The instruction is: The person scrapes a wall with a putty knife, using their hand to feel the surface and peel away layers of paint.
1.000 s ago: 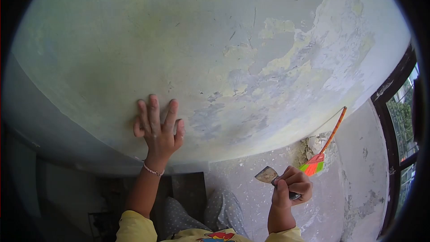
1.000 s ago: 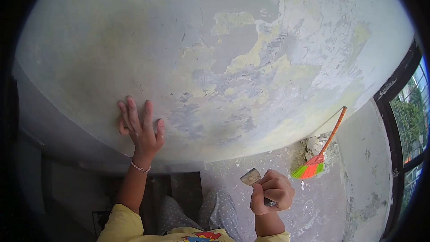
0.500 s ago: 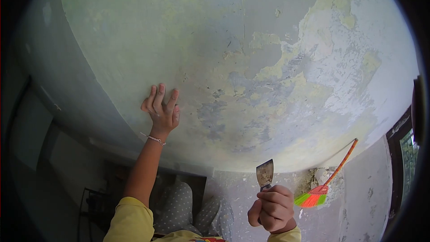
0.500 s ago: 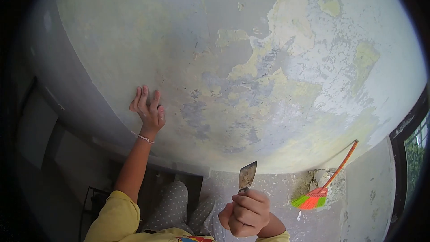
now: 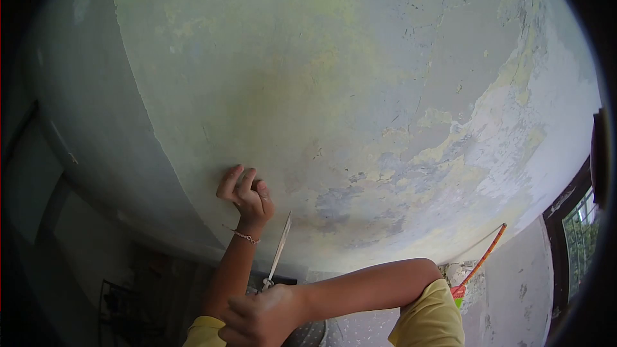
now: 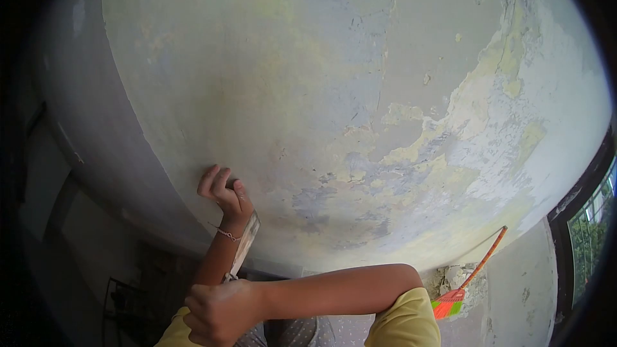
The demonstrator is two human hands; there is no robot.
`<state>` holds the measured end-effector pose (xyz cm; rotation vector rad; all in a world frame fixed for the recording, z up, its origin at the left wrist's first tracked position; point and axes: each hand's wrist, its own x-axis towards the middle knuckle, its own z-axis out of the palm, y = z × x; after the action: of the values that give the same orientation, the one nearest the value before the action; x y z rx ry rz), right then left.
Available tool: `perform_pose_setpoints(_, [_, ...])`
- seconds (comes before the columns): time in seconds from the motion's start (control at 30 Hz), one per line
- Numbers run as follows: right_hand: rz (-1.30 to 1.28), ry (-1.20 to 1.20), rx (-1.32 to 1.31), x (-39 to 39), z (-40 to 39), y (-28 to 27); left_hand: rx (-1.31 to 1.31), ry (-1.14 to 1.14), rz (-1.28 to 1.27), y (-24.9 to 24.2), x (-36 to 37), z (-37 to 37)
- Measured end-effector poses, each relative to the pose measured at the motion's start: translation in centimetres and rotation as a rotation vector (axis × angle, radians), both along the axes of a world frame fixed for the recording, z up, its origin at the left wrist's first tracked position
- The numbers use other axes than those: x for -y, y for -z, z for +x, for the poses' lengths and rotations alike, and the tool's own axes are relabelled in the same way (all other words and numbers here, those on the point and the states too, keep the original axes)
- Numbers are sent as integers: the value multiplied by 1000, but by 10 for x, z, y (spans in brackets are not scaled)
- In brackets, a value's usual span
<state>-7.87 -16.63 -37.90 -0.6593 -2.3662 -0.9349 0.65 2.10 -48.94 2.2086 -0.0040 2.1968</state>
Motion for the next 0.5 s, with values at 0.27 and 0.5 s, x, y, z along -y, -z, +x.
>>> perform_pose_setpoints(0.27, [119, 137, -106, -37, 13, -16, -184, -180, 62, 44, -27, -30])
perform_pose_setpoints(0.5, [127, 218, -135, -52, 30, -4, -304, -162, -29, 26, -39, -65])
